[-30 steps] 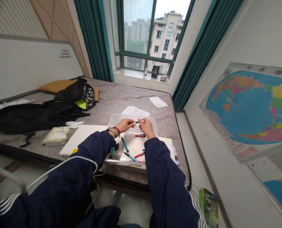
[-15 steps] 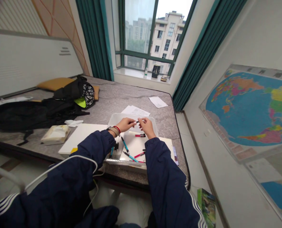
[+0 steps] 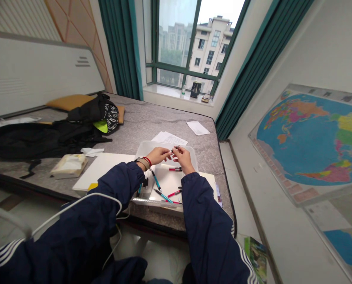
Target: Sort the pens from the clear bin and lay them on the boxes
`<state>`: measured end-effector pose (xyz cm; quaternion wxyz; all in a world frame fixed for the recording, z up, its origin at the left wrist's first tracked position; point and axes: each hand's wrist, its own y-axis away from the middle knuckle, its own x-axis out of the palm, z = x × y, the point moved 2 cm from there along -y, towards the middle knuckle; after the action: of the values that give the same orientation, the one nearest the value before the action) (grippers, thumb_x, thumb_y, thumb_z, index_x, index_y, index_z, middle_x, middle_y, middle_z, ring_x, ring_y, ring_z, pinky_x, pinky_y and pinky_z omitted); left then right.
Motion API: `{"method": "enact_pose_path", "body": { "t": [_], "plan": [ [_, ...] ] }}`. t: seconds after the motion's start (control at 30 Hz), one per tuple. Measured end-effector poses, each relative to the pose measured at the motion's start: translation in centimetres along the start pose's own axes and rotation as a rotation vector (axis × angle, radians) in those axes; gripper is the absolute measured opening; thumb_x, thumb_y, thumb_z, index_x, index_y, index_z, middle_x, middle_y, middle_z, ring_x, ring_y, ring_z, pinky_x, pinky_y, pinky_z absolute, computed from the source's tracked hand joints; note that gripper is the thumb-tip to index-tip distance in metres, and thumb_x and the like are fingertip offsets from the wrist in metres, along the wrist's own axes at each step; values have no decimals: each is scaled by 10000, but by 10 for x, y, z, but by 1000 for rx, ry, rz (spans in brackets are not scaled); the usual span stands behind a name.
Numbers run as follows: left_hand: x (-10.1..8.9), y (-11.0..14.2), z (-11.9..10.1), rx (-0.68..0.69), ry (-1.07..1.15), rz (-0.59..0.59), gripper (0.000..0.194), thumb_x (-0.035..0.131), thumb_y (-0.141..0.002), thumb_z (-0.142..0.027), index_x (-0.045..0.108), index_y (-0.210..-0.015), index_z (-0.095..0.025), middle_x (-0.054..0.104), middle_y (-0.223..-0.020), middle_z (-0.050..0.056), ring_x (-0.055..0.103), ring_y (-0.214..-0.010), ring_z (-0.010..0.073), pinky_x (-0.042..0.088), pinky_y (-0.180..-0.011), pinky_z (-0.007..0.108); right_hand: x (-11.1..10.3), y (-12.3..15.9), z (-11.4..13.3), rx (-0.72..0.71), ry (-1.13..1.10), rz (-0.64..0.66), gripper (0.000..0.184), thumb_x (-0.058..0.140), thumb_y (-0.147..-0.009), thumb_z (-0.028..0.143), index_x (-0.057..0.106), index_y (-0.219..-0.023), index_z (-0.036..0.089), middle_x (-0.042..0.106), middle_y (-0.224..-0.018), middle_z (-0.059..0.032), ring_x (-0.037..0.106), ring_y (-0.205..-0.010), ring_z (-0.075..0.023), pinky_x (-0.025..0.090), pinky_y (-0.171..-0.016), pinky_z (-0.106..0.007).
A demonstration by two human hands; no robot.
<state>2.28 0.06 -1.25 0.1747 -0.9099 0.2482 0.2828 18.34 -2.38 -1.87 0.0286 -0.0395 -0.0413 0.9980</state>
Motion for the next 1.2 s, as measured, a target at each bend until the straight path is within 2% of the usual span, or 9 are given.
{"method": "enact_pose_path", "body": {
  "t": [0.1,0.23,0.4,0.5,0.67,0.93,1.03,1.1,1.2],
  "plan": [
    [1,0,1,-4,40,16,380,486,-913,-415,735,-899,-128,757,-873,76,648,-645,123,475,-648,226,1,3,4,-18,-11,43,391,675,-748,493,662,-984,181,679,-877,-39,626,-749,-132,490,-569,-194],
    [-2,1,-1,-17,-72,3,394,536,-873,-442,776,-855,-130,732,-724,51,615,-630,133,426,-599,219,1,2,3,-40,63,4,354,702,-714,500,615,-782,164,663,-768,-30,607,-699,-133,468,-559,-202],
    [-3,1,-1,-31,-91,-4,326,614,-808,-426,800,-847,-162,718,-674,24,609,-636,134,401,-600,217,3,-2,-2,-77,106,-20,424,754,-649,534,540,-697,172,607,-634,5,570,-588,-124,440,-497,-210],
    [-3,0,1,-54,-60,-14,297,638,-783,-410,800,-826,-165,733,-706,26,630,-672,143,404,-608,218,5,-1,-1,-92,93,4,405,746,-670,526,585,-727,159,609,-634,7,574,-585,-122,451,-510,-217],
    [-3,-1,2,-34,-57,-27,307,614,-804,-408,797,-819,-163,734,-709,24,627,-689,143,403,-613,215,6,1,4,-132,-27,56,408,708,-716,485,690,-947,148,695,-836,-35,632,-713,-146,529,-664,-275],
    [-2,3,-2,-22,-34,-21,290,645,-801,-413,791,-871,-172,750,-765,25,654,-737,156,444,-668,214,6,5,11,-241,104,28,360,708,-714,490,677,-792,140,675,-713,-30,622,-669,-158,505,-634,-264],
    [-6,4,-3,-20,-111,-115,305,612,-842,-404,771,-869,-145,744,-756,47,655,-722,164,458,-671,226,5,10,13,-253,158,-21,430,729,-697,503,685,-915,135,702,-808,-59,637,-705,-170,509,-621,-263],
    [-12,5,-4,-33,-143,-262,280,595,-862,-371,752,-877,-139,747,-793,63,666,-739,170,474,-697,240,5,13,12,-220,225,-58,447,695,-737,513,672,-972,134,704,-816,-65,636,-686,-165,505,-596,-257],
    [-22,10,-8,-22,-101,-473,234,589,-878,-331,727,-920,-147,752,-870,73,688,-789,172,498,-757,254,7,17,4,-162,423,-3,327,610,-831,459,671,-872,141,698,-744,-51,627,-638,-144,497,-620,-249]
  ]
}}
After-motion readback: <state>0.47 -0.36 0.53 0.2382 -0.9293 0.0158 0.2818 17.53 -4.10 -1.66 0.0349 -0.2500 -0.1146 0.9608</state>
